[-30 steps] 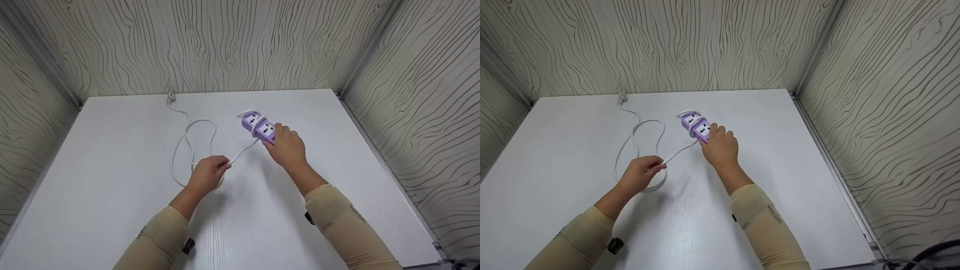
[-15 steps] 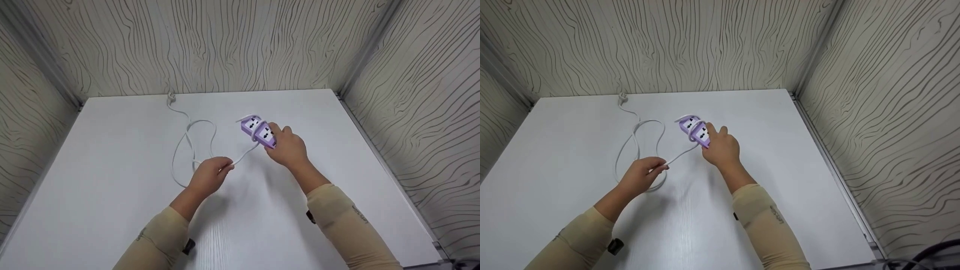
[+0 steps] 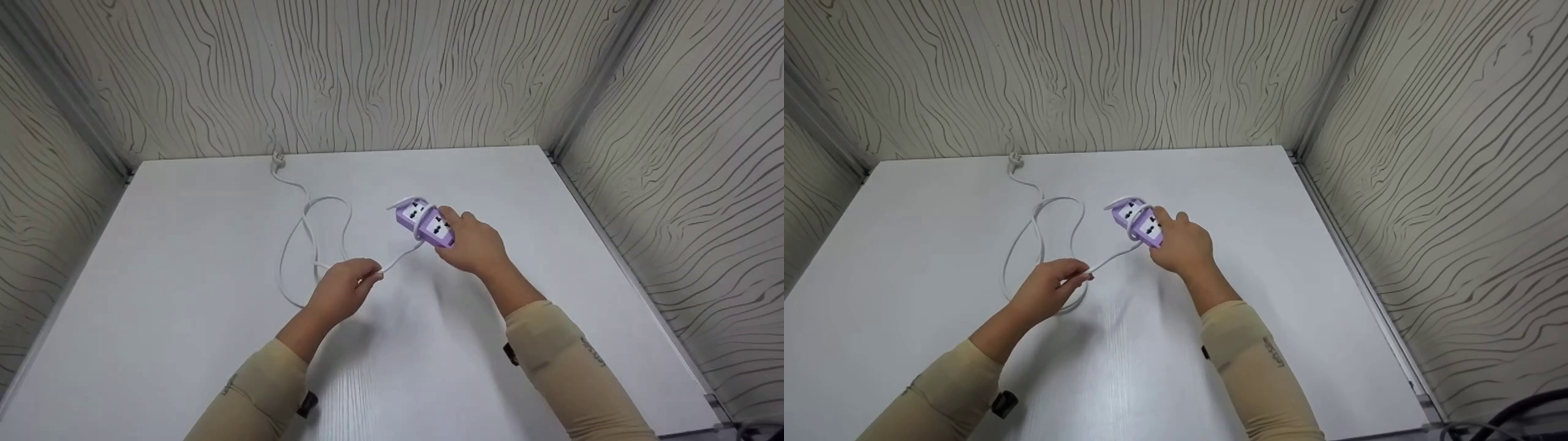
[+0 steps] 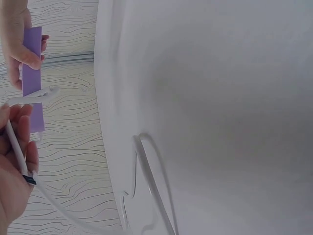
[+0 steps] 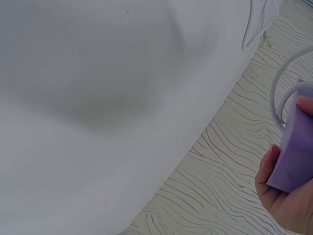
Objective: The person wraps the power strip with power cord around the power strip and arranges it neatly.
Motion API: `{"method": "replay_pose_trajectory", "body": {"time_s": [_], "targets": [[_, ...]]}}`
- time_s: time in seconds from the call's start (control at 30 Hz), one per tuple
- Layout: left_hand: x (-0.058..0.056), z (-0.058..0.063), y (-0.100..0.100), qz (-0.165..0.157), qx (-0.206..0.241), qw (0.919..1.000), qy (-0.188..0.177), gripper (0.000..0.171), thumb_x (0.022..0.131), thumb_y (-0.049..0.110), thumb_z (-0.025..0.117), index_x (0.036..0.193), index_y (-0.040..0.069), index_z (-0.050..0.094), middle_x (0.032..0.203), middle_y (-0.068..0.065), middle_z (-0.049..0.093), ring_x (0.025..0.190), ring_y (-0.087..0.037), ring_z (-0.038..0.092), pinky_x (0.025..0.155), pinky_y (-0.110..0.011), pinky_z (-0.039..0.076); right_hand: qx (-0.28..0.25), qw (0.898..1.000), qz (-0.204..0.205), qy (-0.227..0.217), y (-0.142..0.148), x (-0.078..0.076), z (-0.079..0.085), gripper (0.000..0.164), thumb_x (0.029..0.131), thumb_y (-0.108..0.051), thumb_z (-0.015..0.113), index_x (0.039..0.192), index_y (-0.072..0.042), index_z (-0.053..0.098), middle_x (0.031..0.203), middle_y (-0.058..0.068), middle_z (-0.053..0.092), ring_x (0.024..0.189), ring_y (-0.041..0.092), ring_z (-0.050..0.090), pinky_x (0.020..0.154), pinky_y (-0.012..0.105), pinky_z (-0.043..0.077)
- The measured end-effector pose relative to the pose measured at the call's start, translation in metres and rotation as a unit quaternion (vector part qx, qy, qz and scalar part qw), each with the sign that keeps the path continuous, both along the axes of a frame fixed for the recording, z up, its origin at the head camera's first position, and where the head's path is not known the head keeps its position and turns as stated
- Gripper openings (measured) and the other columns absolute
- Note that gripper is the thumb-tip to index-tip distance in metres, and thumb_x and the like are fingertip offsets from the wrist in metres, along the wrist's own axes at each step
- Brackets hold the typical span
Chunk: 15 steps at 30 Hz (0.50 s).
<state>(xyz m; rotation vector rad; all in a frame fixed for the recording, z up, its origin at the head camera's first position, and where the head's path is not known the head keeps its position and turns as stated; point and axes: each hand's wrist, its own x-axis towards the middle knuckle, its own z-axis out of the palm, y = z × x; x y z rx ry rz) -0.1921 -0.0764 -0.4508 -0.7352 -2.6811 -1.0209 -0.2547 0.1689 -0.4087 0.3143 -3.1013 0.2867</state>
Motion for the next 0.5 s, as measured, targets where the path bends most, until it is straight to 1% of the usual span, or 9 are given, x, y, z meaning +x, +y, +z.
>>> {"method": "replay_pose_trajectory", "body": {"time_s": [0.1,0.27,0.37,0.5], "targets": [[-0.0002,-0.0002,0.0003,-0.001,0.005,1.0000,0.003,0.013,0.092,0.021,0.055,0.094,0.012,0.064,0.085,0.004,0.062,0.075,-0.011,0.055,0.072,-0.030,0.048,-0.007,1.000,-0.005,-0.012,-0.0006,0.0008,0.0009,0.071,0.079,-0.042,0.062,0.141,-0.027,0.030,0.099,0.012,0.053,0.076,0.025,0.052,0.066,0.040,0.045],[-0.0003,0.0004,0.0010,0.005,-0.012,0.9999,-0.002,0.013,0.094,0.023,0.052,0.094,0.015,0.062,0.079,0.007,0.058,0.070,-0.009,0.050,0.068,-0.029,0.046,0.000,1.000,-0.005,-0.025,-0.0029,0.0015,0.0024,0.078,0.080,-0.043,0.062,0.145,-0.033,0.020,0.099,0.014,0.054,0.076,0.026,0.052,0.068,0.041,0.046],[-0.0003,0.0008,0.0013,0.009,-0.019,0.9998,-0.004,0.013,0.093,0.024,0.052,0.094,0.015,0.061,0.076,0.008,0.055,0.067,-0.009,0.048,0.064,-0.027,0.044,0.001,1.000,-0.013,-0.027,-0.0047,0.0015,0.0027,0.080,0.080,-0.044,0.061,0.145,-0.033,0.017,0.100,0.016,0.054,0.076,0.026,0.053,0.067,0.041,0.046],[-0.0002,0.0014,0.0020,0.006,-0.011,0.9998,-0.016,0.010,0.091,0.023,0.056,0.093,0.015,0.061,0.074,0.008,0.054,0.064,-0.009,0.047,0.060,-0.026,0.042,-0.019,0.999,-0.037,-0.028,-0.0082,0.0009,0.0028,0.079,0.081,-0.043,0.061,0.146,-0.028,0.019,0.104,0.016,0.053,0.080,0.027,0.054,0.070,0.043,0.047]]}}
